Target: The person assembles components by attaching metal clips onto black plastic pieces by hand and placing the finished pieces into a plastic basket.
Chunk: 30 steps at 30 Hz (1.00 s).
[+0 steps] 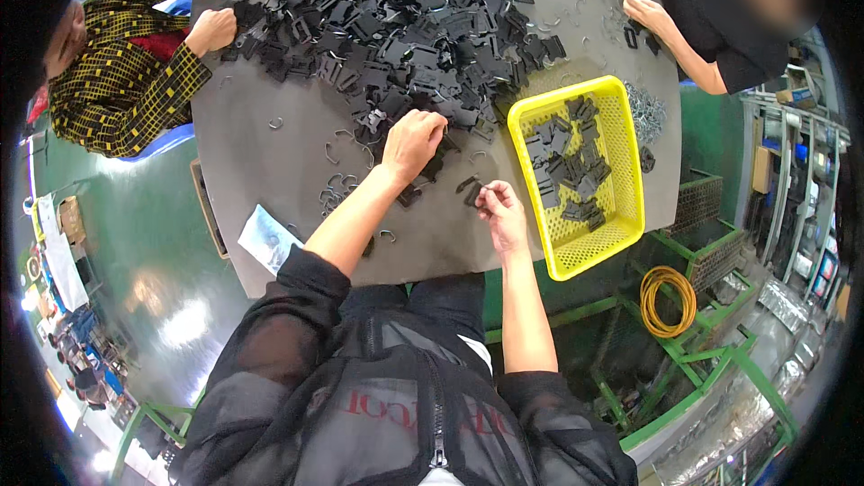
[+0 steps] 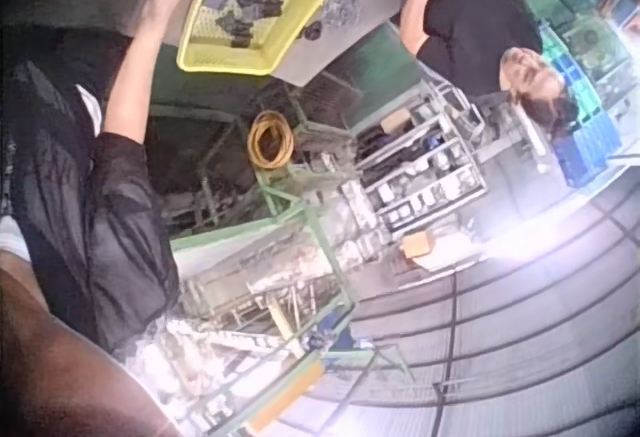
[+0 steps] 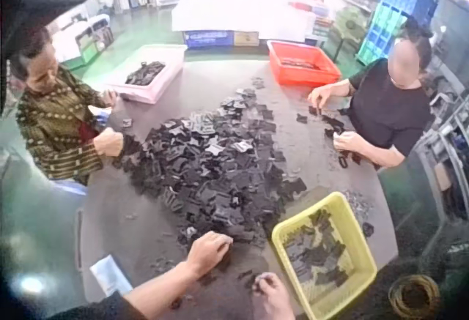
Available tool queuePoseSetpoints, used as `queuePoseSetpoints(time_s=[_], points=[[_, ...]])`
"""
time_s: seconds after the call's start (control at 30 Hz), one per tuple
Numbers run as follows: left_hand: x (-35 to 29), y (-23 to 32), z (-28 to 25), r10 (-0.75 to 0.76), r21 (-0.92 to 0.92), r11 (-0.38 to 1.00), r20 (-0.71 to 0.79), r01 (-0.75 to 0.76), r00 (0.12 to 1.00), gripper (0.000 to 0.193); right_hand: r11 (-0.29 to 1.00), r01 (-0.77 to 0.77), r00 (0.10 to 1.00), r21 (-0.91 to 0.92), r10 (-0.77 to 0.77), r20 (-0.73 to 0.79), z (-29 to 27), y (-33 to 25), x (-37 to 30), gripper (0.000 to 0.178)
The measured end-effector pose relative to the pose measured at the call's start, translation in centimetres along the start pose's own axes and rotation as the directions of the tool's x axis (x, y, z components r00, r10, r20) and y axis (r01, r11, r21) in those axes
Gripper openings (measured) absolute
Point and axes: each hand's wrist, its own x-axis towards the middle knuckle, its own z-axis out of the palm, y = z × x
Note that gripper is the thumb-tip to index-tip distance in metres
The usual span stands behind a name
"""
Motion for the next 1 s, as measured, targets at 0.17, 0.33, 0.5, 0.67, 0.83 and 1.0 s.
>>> queuePoseSetpoints(time_s=[0.17, 0.33, 0.5, 0.67, 0.83, 1.0], points=[[-0.7, 2.6, -5.1, 0.102, -0.135, 0.983, -0.176, -0.127, 0.979, 0.012, 0.998, -0.056, 0.998, -0.027, 0.056, 0.015, 0.5, -0.6, 0.3, 0.004], [-2.0, 3.1, -7.4, 0.024, -0.249, 0.966, -0.184, -0.07, 0.983, 0.016, 0.614, 0.299, 0.922, -0.73, -0.384, 0.054, 3.9, -1.6, 1.4, 0.028], [-2.4, 3.5, -8.4, 0.14, -0.305, 0.94, -0.072, -0.156, 0.987, 0.013, 0.478, 0.545, 0.837, -0.689, -0.361, 0.411, 11.2, -6.0, 1.3, 0.019], [-4.7, 2.2, -6.7, -0.239, -0.362, 0.904, 0.014, 0.228, 0.971, 0.033, -0.043, 0.386, 0.846, -0.922, -0.382, 0.372, 9.0, -5.3, 1.8, 0.018], [-10.7, 0.9, -2.4, -0.202, 0.011, 0.979, 0.196, 0.204, 0.96, 0.022, 0.139, 0.25, 0.896, -0.958, -0.409, 0.175, 6.1, -5.3, 3.0, 0.025], [-10.0, 1.5, -1.7, -0.226, -0.052, 0.97, 0.153, 0.236, 0.962, 0.01, 0.833, -0.089, 0.987, -0.546, 0.001, -0.159, 3.2, -5.3, 3.5, 0.031]])
